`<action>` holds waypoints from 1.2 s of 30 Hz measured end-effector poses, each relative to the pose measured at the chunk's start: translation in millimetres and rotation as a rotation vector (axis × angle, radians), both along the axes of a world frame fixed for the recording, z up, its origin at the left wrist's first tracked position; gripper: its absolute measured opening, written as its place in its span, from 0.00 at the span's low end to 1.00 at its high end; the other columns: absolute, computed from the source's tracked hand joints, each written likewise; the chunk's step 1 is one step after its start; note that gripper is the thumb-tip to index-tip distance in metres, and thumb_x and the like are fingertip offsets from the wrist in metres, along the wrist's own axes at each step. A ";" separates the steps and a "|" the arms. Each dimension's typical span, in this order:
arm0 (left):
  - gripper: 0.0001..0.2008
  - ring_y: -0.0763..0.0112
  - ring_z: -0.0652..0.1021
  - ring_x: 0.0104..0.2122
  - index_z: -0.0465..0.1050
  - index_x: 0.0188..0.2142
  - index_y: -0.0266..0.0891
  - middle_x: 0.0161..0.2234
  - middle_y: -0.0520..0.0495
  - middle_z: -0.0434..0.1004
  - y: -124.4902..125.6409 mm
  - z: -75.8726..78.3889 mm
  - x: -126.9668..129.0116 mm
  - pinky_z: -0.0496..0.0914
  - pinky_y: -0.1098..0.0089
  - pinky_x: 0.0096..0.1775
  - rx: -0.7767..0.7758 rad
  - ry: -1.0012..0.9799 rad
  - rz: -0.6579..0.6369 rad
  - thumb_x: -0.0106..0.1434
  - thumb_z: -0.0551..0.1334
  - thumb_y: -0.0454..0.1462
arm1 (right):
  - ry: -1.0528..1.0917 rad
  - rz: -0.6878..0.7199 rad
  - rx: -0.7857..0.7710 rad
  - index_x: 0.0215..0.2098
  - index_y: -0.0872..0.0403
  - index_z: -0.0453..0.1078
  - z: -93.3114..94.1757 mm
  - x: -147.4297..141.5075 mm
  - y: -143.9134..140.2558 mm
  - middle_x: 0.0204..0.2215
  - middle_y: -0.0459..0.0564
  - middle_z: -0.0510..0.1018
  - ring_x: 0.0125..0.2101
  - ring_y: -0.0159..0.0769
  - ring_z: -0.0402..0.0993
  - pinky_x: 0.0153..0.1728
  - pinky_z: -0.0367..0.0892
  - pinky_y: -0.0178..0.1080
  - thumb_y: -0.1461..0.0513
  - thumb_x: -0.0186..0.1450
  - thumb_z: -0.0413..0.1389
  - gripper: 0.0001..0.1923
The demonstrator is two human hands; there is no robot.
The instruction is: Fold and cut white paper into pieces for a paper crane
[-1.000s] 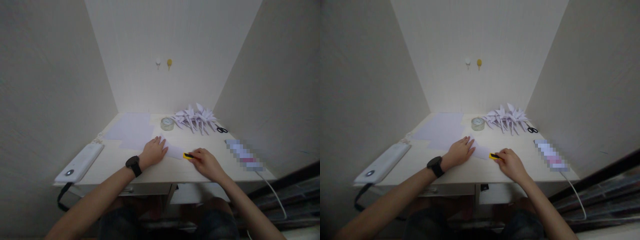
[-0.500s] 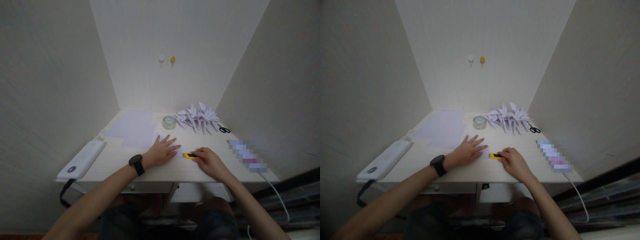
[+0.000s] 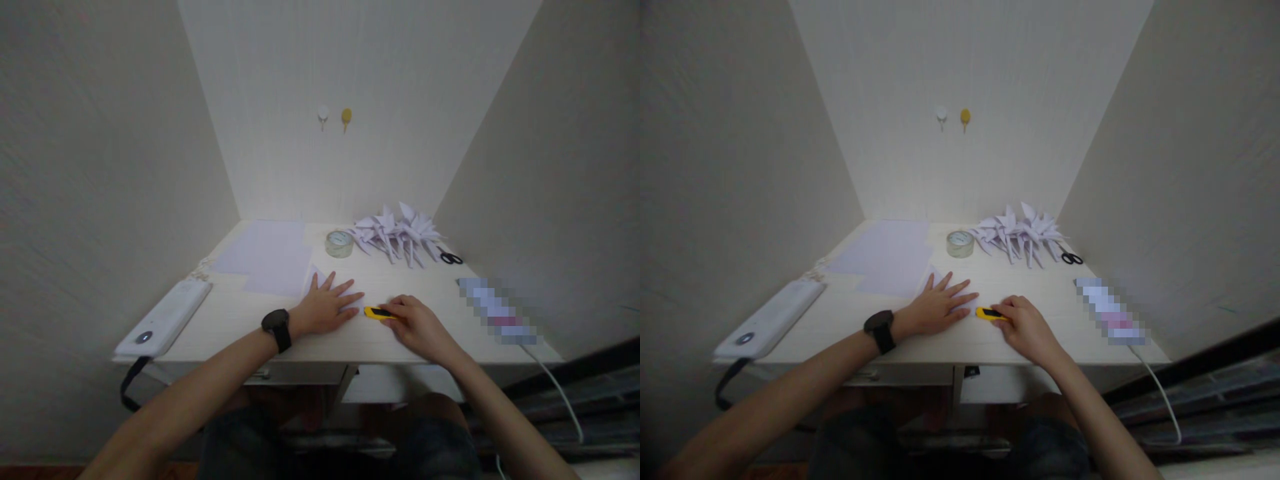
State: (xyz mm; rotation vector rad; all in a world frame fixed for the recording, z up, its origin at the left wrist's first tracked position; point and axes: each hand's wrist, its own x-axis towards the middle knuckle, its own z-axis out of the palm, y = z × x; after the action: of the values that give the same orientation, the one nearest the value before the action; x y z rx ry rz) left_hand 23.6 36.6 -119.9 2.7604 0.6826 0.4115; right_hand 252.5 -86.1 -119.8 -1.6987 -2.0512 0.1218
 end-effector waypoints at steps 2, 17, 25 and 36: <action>0.24 0.36 0.48 0.67 0.63 0.62 0.59 0.67 0.50 0.55 -2.4 1.6 0.4 0.34 0.29 0.58 -0.015 0.006 0.015 0.67 0.54 0.52 | 0.005 0.007 -0.004 0.49 0.53 0.76 -0.3 0.1 -0.5 0.41 0.55 0.77 0.42 0.41 0.72 0.46 0.67 0.42 0.63 0.64 0.53 0.16; 0.25 0.36 0.47 0.67 0.60 0.64 0.58 0.68 0.48 0.51 -6.3 3.8 1.5 0.32 0.30 0.57 0.003 0.051 0.005 0.69 0.50 0.53 | 0.029 -0.019 0.051 0.49 0.53 0.75 -6.7 -13.1 2.4 0.42 0.54 0.77 0.44 0.41 0.71 0.47 0.65 0.42 0.60 0.65 0.56 0.15; 0.26 0.42 0.47 0.68 0.53 0.67 0.53 0.69 0.43 0.48 9.6 -0.2 -10.6 0.39 0.32 0.59 0.094 0.060 0.075 0.72 0.43 0.49 | -0.028 -0.028 0.155 0.47 0.54 0.77 -12.3 -25.4 7.9 0.38 0.54 0.77 0.40 0.41 0.70 0.43 0.65 0.42 0.60 0.67 0.55 0.13; 0.29 0.48 0.52 0.67 0.54 0.67 0.47 0.68 0.38 0.51 14.0 -10.0 -14.2 0.46 0.44 0.63 0.251 0.164 0.091 0.72 0.40 0.51 | -0.007 0.024 0.173 0.46 0.55 0.77 -16.2 -21.5 11.7 0.38 0.55 0.76 0.40 0.43 0.70 0.43 0.66 0.44 0.62 0.66 0.56 0.12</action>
State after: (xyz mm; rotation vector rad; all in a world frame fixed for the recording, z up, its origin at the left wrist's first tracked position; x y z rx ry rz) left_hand 9.5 50.6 -129.9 3.0343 0.8511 0.3102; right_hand 231.0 -74.4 -136.1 -1.5720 -2.0245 -0.0536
